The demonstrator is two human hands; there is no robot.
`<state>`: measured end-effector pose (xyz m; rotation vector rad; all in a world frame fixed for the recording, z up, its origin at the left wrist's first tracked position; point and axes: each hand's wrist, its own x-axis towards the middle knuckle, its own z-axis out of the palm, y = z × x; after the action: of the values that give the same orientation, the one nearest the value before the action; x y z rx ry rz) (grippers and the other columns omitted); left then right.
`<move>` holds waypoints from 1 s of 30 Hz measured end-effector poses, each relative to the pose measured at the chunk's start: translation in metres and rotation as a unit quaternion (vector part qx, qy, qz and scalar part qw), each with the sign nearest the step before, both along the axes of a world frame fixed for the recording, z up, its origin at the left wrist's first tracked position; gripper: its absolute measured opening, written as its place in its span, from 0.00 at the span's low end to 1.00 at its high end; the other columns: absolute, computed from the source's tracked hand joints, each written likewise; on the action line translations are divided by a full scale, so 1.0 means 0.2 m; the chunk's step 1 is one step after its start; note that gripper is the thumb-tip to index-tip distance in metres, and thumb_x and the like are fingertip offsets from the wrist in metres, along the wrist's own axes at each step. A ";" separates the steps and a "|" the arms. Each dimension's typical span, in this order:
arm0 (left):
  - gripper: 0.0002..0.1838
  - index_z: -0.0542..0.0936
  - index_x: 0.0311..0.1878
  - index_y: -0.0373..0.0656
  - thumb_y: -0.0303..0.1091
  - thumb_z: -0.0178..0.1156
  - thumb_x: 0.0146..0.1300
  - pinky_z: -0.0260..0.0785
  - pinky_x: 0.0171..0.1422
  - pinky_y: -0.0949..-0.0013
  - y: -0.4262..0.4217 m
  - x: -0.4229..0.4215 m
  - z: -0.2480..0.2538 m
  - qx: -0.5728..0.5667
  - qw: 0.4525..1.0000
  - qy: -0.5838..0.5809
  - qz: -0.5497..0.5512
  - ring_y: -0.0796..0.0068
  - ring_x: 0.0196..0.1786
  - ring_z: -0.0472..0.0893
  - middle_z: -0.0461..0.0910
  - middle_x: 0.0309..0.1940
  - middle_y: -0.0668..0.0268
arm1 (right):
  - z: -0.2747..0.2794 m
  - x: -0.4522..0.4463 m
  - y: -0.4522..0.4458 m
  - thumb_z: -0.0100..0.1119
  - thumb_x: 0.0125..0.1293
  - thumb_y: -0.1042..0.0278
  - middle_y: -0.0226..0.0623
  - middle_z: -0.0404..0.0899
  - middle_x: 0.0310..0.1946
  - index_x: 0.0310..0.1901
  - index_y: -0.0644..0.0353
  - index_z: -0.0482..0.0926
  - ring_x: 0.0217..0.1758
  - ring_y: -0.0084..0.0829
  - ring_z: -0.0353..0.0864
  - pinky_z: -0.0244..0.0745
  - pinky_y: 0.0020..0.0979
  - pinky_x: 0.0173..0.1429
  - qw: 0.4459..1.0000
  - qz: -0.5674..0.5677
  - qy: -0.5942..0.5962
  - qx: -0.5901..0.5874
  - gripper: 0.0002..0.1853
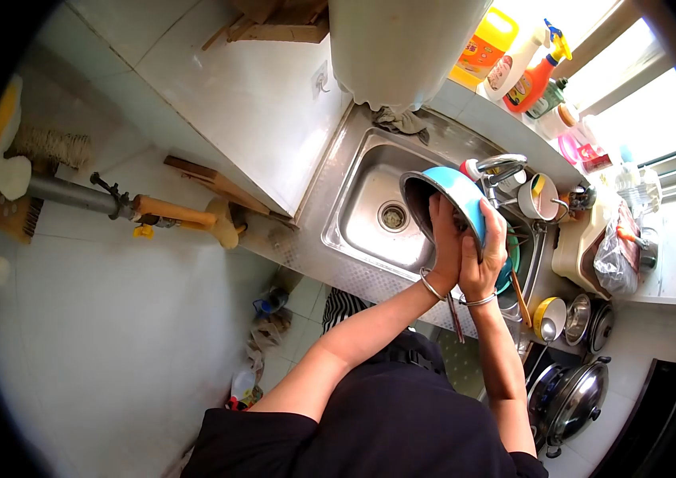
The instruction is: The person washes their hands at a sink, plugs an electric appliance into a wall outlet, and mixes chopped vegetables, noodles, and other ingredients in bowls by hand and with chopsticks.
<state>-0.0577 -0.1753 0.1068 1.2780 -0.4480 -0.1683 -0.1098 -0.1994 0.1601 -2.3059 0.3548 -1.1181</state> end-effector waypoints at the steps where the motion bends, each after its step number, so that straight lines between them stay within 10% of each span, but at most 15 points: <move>1: 0.20 0.65 0.49 0.41 0.34 0.55 0.53 0.59 0.54 0.61 -0.01 0.00 -0.01 0.000 1.000 0.000 0.000 0.57 0.47 0.65 0.63 0.44 0.54 | 0.01 0.00 0.00 0.54 0.57 0.67 0.54 0.71 0.48 0.55 0.65 0.69 0.50 0.48 0.72 0.67 0.38 0.54 1.000 0.003 0.002 -0.007 0.23; 14: 0.17 0.66 0.47 0.41 0.33 0.52 0.53 0.58 0.55 0.59 -0.02 0.01 -0.05 -0.050 0.995 0.087 -0.014 0.56 0.48 0.64 0.65 0.42 0.55 | 0.02 0.04 -0.01 0.55 0.55 0.67 0.53 0.71 0.48 0.54 0.64 0.69 0.49 0.49 0.73 0.68 0.38 0.54 0.999 0.017 0.014 -0.032 0.23; 21: 0.22 0.73 0.46 0.46 0.42 0.64 0.48 0.60 0.51 0.55 0.00 0.13 -0.13 0.247 0.966 -0.075 0.012 0.53 0.50 0.67 0.68 0.45 0.57 | -0.20 0.09 0.03 0.44 0.66 0.69 0.42 0.64 0.59 0.61 0.65 0.62 0.62 0.34 0.62 0.52 0.30 0.66 0.951 -0.045 -0.049 0.302 0.22; 30: 0.29 0.72 0.52 0.40 0.44 0.64 0.48 0.59 0.61 0.56 0.10 0.24 -0.23 0.368 0.893 -0.220 -0.134 0.53 0.59 0.66 0.67 0.56 0.54 | -0.71 0.02 0.00 0.45 0.68 0.59 0.39 0.71 0.51 0.56 0.68 0.66 0.53 0.27 0.70 0.65 0.28 0.57 0.785 -0.085 -0.152 0.595 0.22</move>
<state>-0.0092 -0.1546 0.0603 2.0116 -1.0194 -0.3002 -0.1062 -0.1994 0.0172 -0.9670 0.8484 -0.8903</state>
